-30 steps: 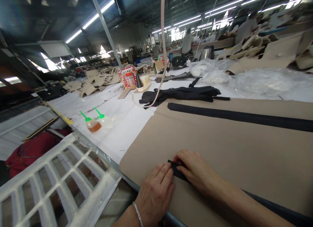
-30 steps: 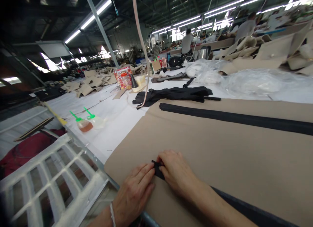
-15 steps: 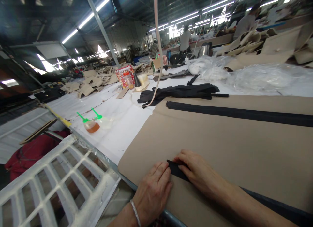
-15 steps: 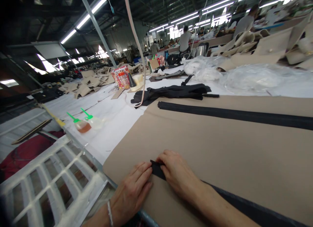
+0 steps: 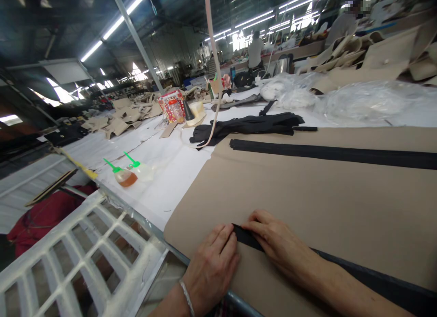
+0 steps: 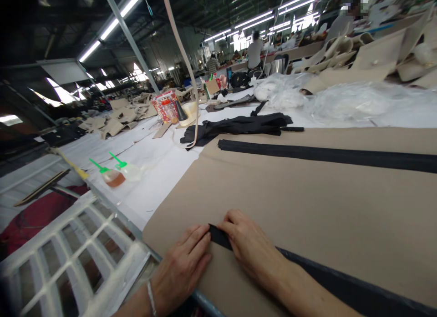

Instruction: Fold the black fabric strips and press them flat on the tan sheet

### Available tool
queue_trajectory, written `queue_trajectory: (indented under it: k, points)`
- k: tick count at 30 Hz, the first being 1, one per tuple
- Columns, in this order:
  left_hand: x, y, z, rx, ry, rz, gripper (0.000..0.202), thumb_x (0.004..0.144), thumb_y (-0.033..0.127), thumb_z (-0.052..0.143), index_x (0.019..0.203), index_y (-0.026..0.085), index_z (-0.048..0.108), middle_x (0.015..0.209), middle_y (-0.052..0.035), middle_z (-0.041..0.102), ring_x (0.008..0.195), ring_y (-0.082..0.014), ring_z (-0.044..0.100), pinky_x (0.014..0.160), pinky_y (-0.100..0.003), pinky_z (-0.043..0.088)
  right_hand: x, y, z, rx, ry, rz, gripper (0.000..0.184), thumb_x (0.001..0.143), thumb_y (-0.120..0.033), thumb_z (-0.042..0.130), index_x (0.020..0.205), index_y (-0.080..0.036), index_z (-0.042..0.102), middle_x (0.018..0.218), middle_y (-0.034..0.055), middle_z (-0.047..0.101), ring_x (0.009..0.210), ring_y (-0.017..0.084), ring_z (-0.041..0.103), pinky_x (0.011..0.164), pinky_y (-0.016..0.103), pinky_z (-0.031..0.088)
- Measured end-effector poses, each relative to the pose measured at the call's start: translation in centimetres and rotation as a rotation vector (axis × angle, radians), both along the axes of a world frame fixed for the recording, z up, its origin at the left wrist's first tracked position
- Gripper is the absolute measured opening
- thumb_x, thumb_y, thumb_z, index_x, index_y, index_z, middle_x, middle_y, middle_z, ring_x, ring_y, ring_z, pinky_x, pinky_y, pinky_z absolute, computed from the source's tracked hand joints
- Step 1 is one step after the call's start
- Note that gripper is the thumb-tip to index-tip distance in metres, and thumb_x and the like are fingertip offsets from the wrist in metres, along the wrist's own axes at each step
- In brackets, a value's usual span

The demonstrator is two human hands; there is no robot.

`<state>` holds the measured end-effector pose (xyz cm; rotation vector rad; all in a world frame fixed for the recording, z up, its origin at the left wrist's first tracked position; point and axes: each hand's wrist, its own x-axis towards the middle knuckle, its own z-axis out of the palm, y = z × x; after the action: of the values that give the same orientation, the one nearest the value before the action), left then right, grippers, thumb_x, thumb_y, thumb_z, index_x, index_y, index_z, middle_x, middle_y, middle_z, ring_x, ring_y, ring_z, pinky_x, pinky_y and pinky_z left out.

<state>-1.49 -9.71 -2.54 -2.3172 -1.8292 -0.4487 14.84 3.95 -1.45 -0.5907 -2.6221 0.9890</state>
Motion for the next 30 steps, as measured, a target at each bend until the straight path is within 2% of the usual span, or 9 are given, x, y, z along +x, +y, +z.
queue_trajectory:
  k: [6, 13, 18, 22, 25, 30]
  points:
    - [-0.2, 0.0, 0.0, 0.033, 0.045, -0.019, 0.034, 0.096, 0.017, 0.041, 0.124, 0.006, 0.055, 0.129, -0.0171, 0.059, 0.122, -0.0261, 0.055, 0.1, -0.041, 0.051, 0.3, -0.3, -0.4, 0.083, -0.026, 0.007, 0.033, 0.092, -0.005, 0.04, 0.104, -0.019, 0.067, 0.098, 0.0072, 0.057, 0.091, 0.019, 0.054, 0.085, 0.03, 0.044]
    - [-0.1, -0.1, 0.3, 0.031, 0.052, -0.023, 0.034, 0.096, 0.016, 0.04, 0.124, 0.006, 0.056, 0.129, -0.0177, 0.059, 0.122, -0.0259, 0.055, 0.099, -0.041, 0.052, 0.2, -0.3, -0.2, 0.164, -0.05, 0.016, 0.036, 0.089, -0.001, 0.044, 0.11, -0.021, 0.066, 0.101, 0.0068, 0.057, 0.093, 0.021, 0.052, 0.086, 0.034, 0.042]
    - [0.0, -0.1, 0.2, 0.038, 0.074, -0.032, 0.033, 0.095, 0.014, 0.041, 0.122, 0.005, 0.057, 0.128, -0.0186, 0.06, 0.121, -0.0272, 0.055, 0.099, -0.04, 0.052, -0.5, 0.1, 0.6, 0.065, -0.056, -0.023, 0.033, 0.091, -0.005, 0.045, 0.108, -0.022, 0.068, 0.099, 0.0063, 0.058, 0.093, 0.02, 0.052, 0.085, 0.033, 0.042]
    - [-0.1, -0.1, 0.1, 0.048, 0.089, -0.03, 0.033, 0.095, 0.015, 0.041, 0.123, 0.004, 0.057, 0.129, -0.0188, 0.059, 0.122, -0.0278, 0.055, 0.099, -0.041, 0.052, -1.2, 0.3, 0.8, 0.026, -0.08, -0.057, 0.023, 0.088, -0.008, 0.055, 0.102, -0.019, 0.068, 0.097, 0.0058, 0.06, 0.094, 0.021, 0.053, 0.087, 0.033, 0.041]
    - [-0.1, -0.1, 0.2, 0.049, 0.087, -0.024, 0.033, 0.096, 0.015, 0.04, 0.123, 0.005, 0.057, 0.129, -0.0183, 0.059, 0.122, -0.0268, 0.055, 0.099, -0.039, 0.052, -1.5, 0.3, 0.5, 0.021, -0.069, -0.067, 0.02, 0.087, -0.005, 0.054, 0.096, -0.017, 0.068, 0.095, 0.0053, 0.061, 0.093, 0.021, 0.053, 0.086, 0.033, 0.041]
    - [-0.1, 0.0, 0.1, 0.042, 0.072, -0.018, 0.034, 0.096, 0.015, 0.04, 0.125, 0.006, 0.056, 0.129, -0.0175, 0.059, 0.123, -0.025, 0.054, 0.101, -0.039, 0.051, -1.2, 0.1, -0.6, 0.032, 0.019, -0.047, 0.027, 0.092, -0.006, 0.046, 0.1, -0.019, 0.069, 0.091, 0.0056, 0.059, 0.09, 0.02, 0.054, 0.083, 0.032, 0.042]
